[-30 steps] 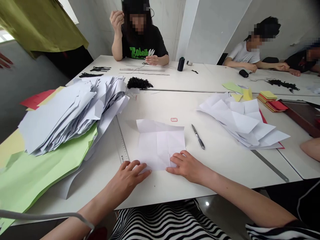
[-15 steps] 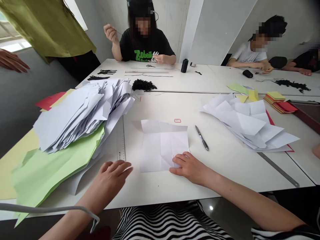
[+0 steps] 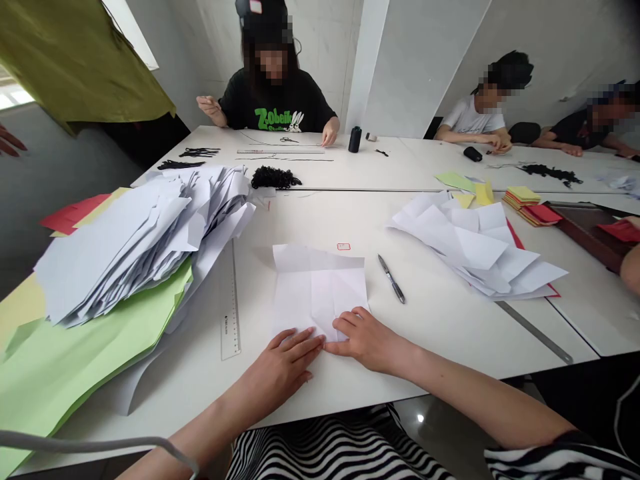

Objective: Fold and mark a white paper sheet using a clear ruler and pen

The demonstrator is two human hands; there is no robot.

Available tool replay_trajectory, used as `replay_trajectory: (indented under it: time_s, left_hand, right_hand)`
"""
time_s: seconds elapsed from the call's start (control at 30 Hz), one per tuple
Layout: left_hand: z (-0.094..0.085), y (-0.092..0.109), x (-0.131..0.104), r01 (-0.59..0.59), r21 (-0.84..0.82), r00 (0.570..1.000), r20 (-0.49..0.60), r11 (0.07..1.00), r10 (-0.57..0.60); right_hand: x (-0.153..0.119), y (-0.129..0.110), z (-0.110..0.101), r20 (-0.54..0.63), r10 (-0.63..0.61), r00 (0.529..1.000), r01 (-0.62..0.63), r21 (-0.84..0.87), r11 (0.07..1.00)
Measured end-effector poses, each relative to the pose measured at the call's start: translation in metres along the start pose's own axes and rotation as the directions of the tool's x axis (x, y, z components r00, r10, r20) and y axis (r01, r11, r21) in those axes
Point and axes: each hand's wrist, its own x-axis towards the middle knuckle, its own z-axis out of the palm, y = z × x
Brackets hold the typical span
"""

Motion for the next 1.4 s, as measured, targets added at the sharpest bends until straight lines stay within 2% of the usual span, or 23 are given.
replay_trajectory:
  time_s: [0.23, 0.6, 0.7, 0.8, 0.9, 1.07, 1.17, 1.23, 1.4]
  left_hand:
    - [-0.003, -0.003, 0.0, 0.018, -0.048, 1.0, 0.02, 0.999, -0.017]
    - [-0.005, -0.003, 0.002, 0.02, -0.1, 1.0, 0.007, 0.995, -0.019]
    - [-0.005, -0.002, 0.008, 0.039, -0.135, 0.999, -0.031, 0.99, -0.044]
    - [-0.005, -0.005, 0.015, 0.118, -0.138, 0.985, -0.11, 0.983, -0.134]
    - [-0.004, -0.013, 0.02, 0.238, -0.109, 0.952, -0.169, 0.965, -0.254]
    - [-0.001, -0.021, 0.021, 0.32, -0.095, 0.925, -0.182, 0.943, -0.333]
    - [-0.001, -0.018, 0.019, 0.307, -0.047, 0.927, -0.212, 0.95, -0.31]
    - [-0.004, -0.018, 0.017, 0.272, 0.005, 0.927, -0.268, 0.962, -0.261]
    - [-0.022, -0.027, 0.017, 0.163, 0.147, 0.888, -0.452, 0.976, -0.08]
  right_hand:
    - [-0.013, 0.006, -0.001, 0.009, 0.028, 1.0, -0.028, 0.019, 0.999]
    - [-0.084, 0.024, 0.002, -0.025, 0.205, 0.978, -0.205, 0.012, 0.979]
    - [-0.094, 0.028, -0.002, -0.059, 0.271, 0.961, -0.27, 0.038, 0.962]
    - [-0.088, 0.025, -0.007, -0.097, 0.369, 0.924, -0.354, 0.145, 0.924]
    - [-0.072, 0.017, -0.008, -0.084, 0.451, 0.889, -0.408, 0.302, 0.862]
    - [-0.051, 0.005, 0.001, -0.024, 0.576, 0.817, -0.49, 0.498, 0.716]
    - [-0.05, 0.001, 0.009, 0.029, 0.673, 0.739, -0.557, 0.589, 0.586]
    - [-0.05, -0.001, 0.011, 0.039, 0.713, 0.7, -0.559, 0.651, 0.513]
    - [-0.04, -0.003, 0.007, -0.037, 0.716, 0.697, -0.416, 0.792, 0.446]
